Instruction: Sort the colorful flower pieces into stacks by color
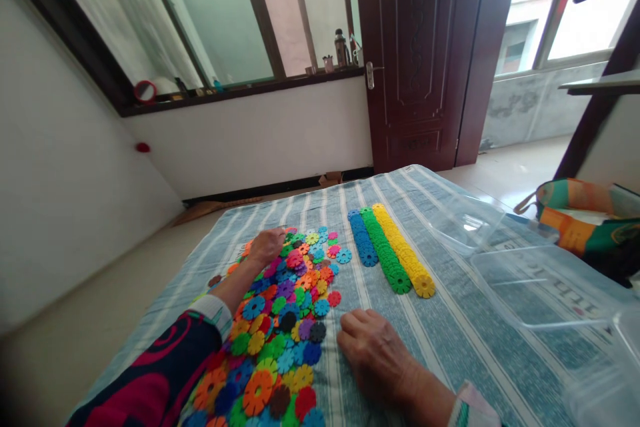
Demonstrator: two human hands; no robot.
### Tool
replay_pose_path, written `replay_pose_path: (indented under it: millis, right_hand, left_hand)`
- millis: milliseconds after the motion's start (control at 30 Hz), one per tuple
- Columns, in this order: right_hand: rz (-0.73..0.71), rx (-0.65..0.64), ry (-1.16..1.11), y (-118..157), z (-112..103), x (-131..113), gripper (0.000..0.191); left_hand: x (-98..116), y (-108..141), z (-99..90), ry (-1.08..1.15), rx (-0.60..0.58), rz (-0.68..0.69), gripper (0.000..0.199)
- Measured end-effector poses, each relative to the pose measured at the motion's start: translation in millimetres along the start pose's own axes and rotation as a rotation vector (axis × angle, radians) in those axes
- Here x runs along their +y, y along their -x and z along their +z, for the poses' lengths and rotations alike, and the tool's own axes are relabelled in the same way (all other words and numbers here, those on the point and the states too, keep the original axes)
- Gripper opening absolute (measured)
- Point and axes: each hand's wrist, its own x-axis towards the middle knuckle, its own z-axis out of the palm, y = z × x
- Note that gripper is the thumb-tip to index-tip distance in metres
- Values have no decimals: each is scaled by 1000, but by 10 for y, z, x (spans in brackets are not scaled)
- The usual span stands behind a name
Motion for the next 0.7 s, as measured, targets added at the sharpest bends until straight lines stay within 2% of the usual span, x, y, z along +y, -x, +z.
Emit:
replay_pose_path:
  millis: [100, 167, 333, 433, 567, 700]
  right_hand:
    - [-14, -13, 40, -7, -14, 3, 18]
    - [-41, -23, 78, -15, -34, -2, 16]
    - [-124, -38, 147, -50, -81, -10, 11]
    - [-135, -43, 165, -65, -82, -3, 11]
    - [-125, -50, 167, -65, -67, 10, 8]
    - [-121, -70, 153, -65, -63, 22, 8]
  left_hand:
    - [135, 80, -103, 50, 37, 59, 32]
    - [321, 170, -138, 129, 23, 162, 31]
    - [1012, 527, -105, 517, -99, 471, 28]
    - [1414, 729, -40, 587, -163, 584, 26]
    - [1774, 847, 79, 573, -200, 625, 25]
    - [1953, 839, 180, 512, -211, 634, 25]
